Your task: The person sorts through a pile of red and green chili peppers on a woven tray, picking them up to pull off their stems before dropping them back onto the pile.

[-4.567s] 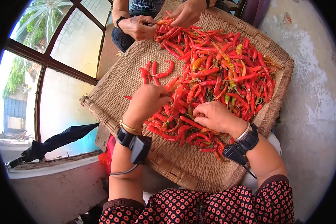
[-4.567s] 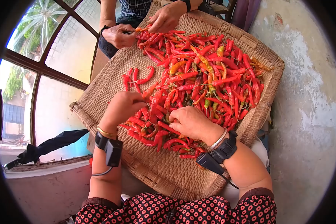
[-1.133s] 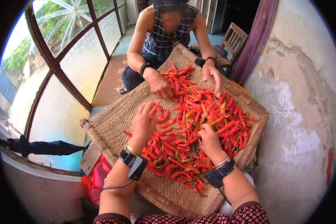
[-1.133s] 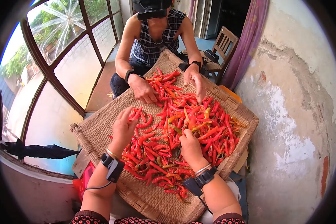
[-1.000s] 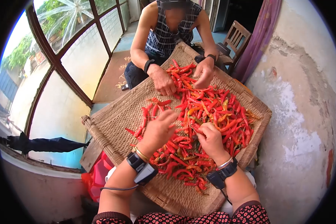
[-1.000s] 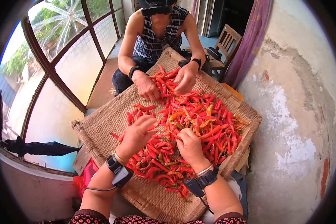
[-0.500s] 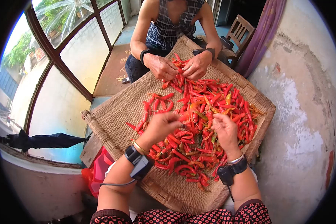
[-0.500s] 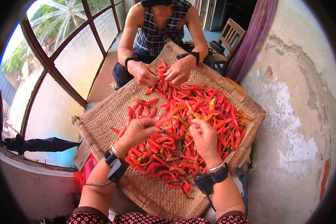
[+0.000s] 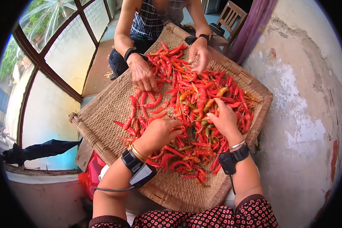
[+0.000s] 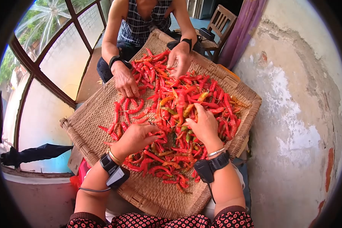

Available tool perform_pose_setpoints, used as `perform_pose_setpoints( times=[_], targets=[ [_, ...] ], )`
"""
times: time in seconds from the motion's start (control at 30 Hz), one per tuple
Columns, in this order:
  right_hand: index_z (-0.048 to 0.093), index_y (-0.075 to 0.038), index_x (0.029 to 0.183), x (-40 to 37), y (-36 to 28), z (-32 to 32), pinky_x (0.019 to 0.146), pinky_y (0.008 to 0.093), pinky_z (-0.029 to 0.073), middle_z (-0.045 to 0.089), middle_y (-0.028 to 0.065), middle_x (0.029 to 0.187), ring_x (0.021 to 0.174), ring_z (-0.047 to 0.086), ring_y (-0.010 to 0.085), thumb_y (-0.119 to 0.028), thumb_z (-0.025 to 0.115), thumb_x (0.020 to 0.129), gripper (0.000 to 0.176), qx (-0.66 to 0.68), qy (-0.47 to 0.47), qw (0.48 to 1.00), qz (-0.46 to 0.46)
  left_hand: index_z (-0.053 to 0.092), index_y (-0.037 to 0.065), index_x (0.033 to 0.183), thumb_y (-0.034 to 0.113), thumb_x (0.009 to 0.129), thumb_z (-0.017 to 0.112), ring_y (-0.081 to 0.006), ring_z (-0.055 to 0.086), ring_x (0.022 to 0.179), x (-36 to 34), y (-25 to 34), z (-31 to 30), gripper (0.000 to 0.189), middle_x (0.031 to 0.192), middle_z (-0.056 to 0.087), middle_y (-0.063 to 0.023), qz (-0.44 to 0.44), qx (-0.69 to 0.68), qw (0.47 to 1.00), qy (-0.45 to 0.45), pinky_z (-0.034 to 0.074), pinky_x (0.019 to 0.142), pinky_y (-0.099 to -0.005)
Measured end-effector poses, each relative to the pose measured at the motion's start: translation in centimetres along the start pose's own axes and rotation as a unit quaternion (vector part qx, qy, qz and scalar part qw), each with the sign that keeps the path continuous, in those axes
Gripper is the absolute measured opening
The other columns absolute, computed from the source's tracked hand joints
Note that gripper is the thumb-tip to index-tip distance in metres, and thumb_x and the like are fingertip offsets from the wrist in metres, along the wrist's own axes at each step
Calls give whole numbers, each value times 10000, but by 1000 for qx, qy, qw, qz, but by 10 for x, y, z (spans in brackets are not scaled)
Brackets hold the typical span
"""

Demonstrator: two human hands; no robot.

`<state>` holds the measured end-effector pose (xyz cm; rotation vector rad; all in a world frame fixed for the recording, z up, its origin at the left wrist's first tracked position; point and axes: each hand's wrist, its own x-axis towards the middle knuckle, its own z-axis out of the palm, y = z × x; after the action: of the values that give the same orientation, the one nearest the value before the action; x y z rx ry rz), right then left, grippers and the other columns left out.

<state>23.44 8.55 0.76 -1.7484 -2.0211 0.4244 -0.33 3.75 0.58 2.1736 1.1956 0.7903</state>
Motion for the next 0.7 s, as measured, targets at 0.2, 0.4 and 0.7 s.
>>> perform_pose_setpoints(
  times=[0.2,0.4,0.7],
  targets=[
    [542,-76,1091,-7,-12,16,585,318,461,578,72,705,622,574,198,-161,684,708,417,206,-103,973,-23,614,34,939,197,758,625,-319,594,751,-1,5,3,243,783,610,-157,-37,8,999,-36,472,671,-387],
    [507,-71,1107,-32,-40,31,600,320,456,574,63,676,637,587,195,-96,652,737,398,269,-130,951,-80,603,12,998,190,796,643,-172,585,658,0,16,-3,272,771,605,-107,-96,-59,993,-25,466,600,-295],
    [428,-19,1199,-38,-50,17,682,279,454,590,61,722,690,580,142,-5,503,809,397,401,-198,887,-117,572,3,1084,155,844,622,-57,531,811,-6,14,4,289,875,590,22,-200,-360,907,-88,453,701,-229]
  ],
)
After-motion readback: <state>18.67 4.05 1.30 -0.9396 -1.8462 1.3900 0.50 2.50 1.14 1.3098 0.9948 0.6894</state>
